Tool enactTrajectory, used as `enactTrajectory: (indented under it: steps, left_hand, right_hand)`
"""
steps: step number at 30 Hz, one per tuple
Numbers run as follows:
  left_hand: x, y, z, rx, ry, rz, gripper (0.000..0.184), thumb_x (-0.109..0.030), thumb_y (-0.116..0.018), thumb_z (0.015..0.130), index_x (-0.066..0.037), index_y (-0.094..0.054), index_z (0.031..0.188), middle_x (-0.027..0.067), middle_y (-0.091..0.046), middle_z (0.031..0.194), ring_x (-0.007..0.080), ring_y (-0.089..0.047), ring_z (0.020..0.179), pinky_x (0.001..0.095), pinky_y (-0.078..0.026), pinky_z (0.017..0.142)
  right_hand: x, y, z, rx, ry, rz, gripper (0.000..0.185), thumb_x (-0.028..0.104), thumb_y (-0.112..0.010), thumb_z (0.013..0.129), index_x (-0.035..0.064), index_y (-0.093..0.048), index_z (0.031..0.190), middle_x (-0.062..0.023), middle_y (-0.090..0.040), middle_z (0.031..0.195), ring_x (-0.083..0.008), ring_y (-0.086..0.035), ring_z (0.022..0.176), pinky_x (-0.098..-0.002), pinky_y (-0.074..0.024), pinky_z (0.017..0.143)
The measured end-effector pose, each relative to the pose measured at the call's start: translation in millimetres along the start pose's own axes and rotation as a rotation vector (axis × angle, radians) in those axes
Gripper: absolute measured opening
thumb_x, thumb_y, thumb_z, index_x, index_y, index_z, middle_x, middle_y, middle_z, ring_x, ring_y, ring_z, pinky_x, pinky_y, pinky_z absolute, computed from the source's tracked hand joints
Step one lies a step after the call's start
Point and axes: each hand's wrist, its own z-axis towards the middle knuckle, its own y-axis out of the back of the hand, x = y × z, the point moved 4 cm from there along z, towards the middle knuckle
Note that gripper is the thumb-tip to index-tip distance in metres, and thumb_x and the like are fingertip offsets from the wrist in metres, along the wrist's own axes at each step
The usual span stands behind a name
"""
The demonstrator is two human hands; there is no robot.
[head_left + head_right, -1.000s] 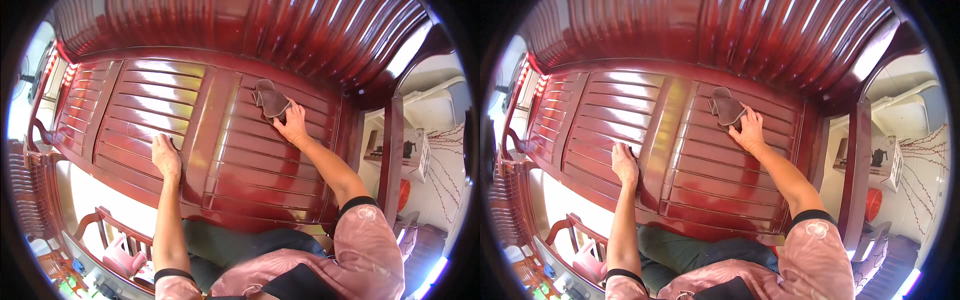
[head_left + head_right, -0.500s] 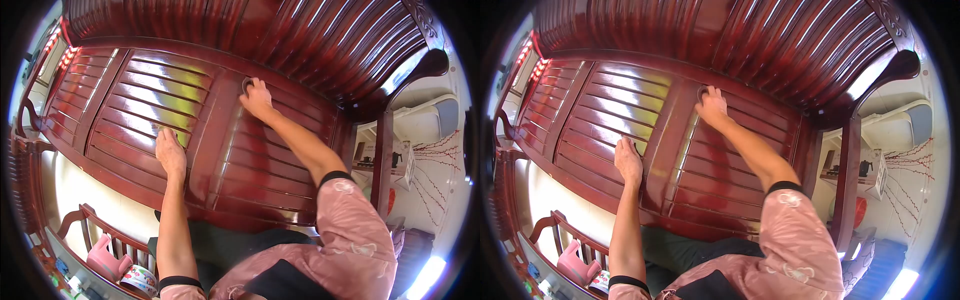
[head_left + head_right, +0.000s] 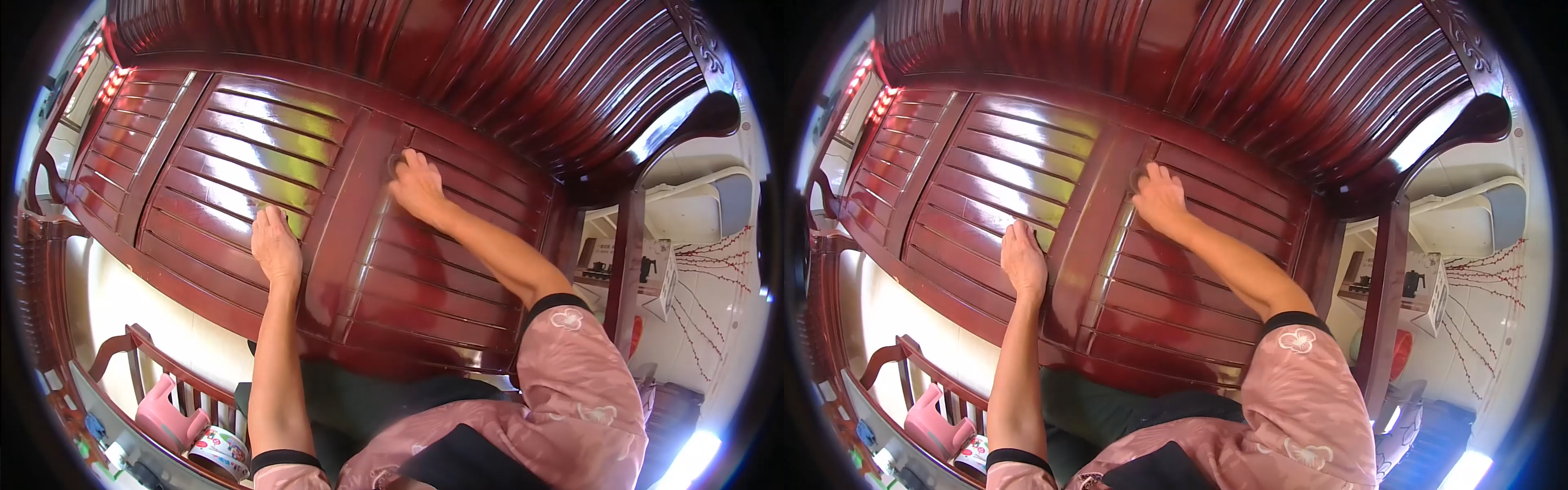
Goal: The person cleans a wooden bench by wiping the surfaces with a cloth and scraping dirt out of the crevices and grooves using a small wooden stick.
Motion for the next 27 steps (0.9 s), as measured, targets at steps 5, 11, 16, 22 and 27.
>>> enactTrajectory:
  steps: [5,11,16,22,27]
  left_hand:
    - [0,-1,-3,-0.027,-0.013,-0.008,0.011,-0.016,-0.053,0.099,-0.006,-0.051,0.096,0.0129,-0.055,0.091,0.0338,-0.056,0.088,0.0459,-0.047,0.075]
    - [-1,0,-2,-0.026,0.005,-0.029,0.011,-0.016,-0.053,0.099,-0.006,-0.052,0.095,0.0129,-0.055,0.091,0.0337,-0.057,0.088,0.0456,-0.047,0.075]
    - [5,-6,-1,0.015,0.048,-0.019,0.013,-0.018,-0.051,0.100,-0.005,-0.053,0.096,0.0132,-0.057,0.092,0.0345,-0.058,0.090,0.0469,-0.048,0.075]
    - [6,-7,-2,0.027,0.048,-0.026,0.012,-0.017,-0.051,0.100,-0.005,-0.052,0.098,0.0139,-0.057,0.093,0.0347,-0.059,0.090,0.0466,-0.048,0.076]
    - [3,-2,0,0.015,0.056,-0.028,0.011,-0.017,-0.053,0.099,-0.006,-0.052,0.098,0.0138,-0.057,0.092,0.0344,-0.059,0.089,0.0465,-0.048,0.075]
  right_hand:
    - [-39,1,43,-0.090,-0.003,-0.152,0.031,0.030,-0.064,0.082,0.0037,-0.068,0.098,-0.0122,-0.053,0.111,-0.0301,-0.054,0.106,-0.0463,-0.0475,0.081]
    - [-46,6,55,0.055,-0.030,-0.371,0.038,0.037,-0.069,0.083,0.0047,-0.069,0.103,-0.0121,-0.057,0.109,-0.0276,-0.058,0.102,-0.0449,-0.0500,0.079]
    - [-54,30,53,0.124,-0.148,-0.385,0.041,0.036,-0.069,0.084,0.0051,-0.069,0.110,-0.0125,-0.059,0.111,-0.0280,-0.061,0.103,-0.0447,-0.0517,0.082]
    - [-55,11,56,0.039,0.042,-0.303,0.032,0.034,-0.068,0.083,0.0066,-0.069,0.100,-0.0121,-0.060,0.109,-0.0284,-0.063,0.099,-0.0433,-0.0528,0.080]
    - [-48,25,60,0.216,-0.182,-0.473,0.028,0.030,-0.066,0.087,0.0055,-0.068,0.099,-0.0144,-0.063,0.109,-0.0281,-0.068,0.093,-0.0432,-0.0531,0.079]
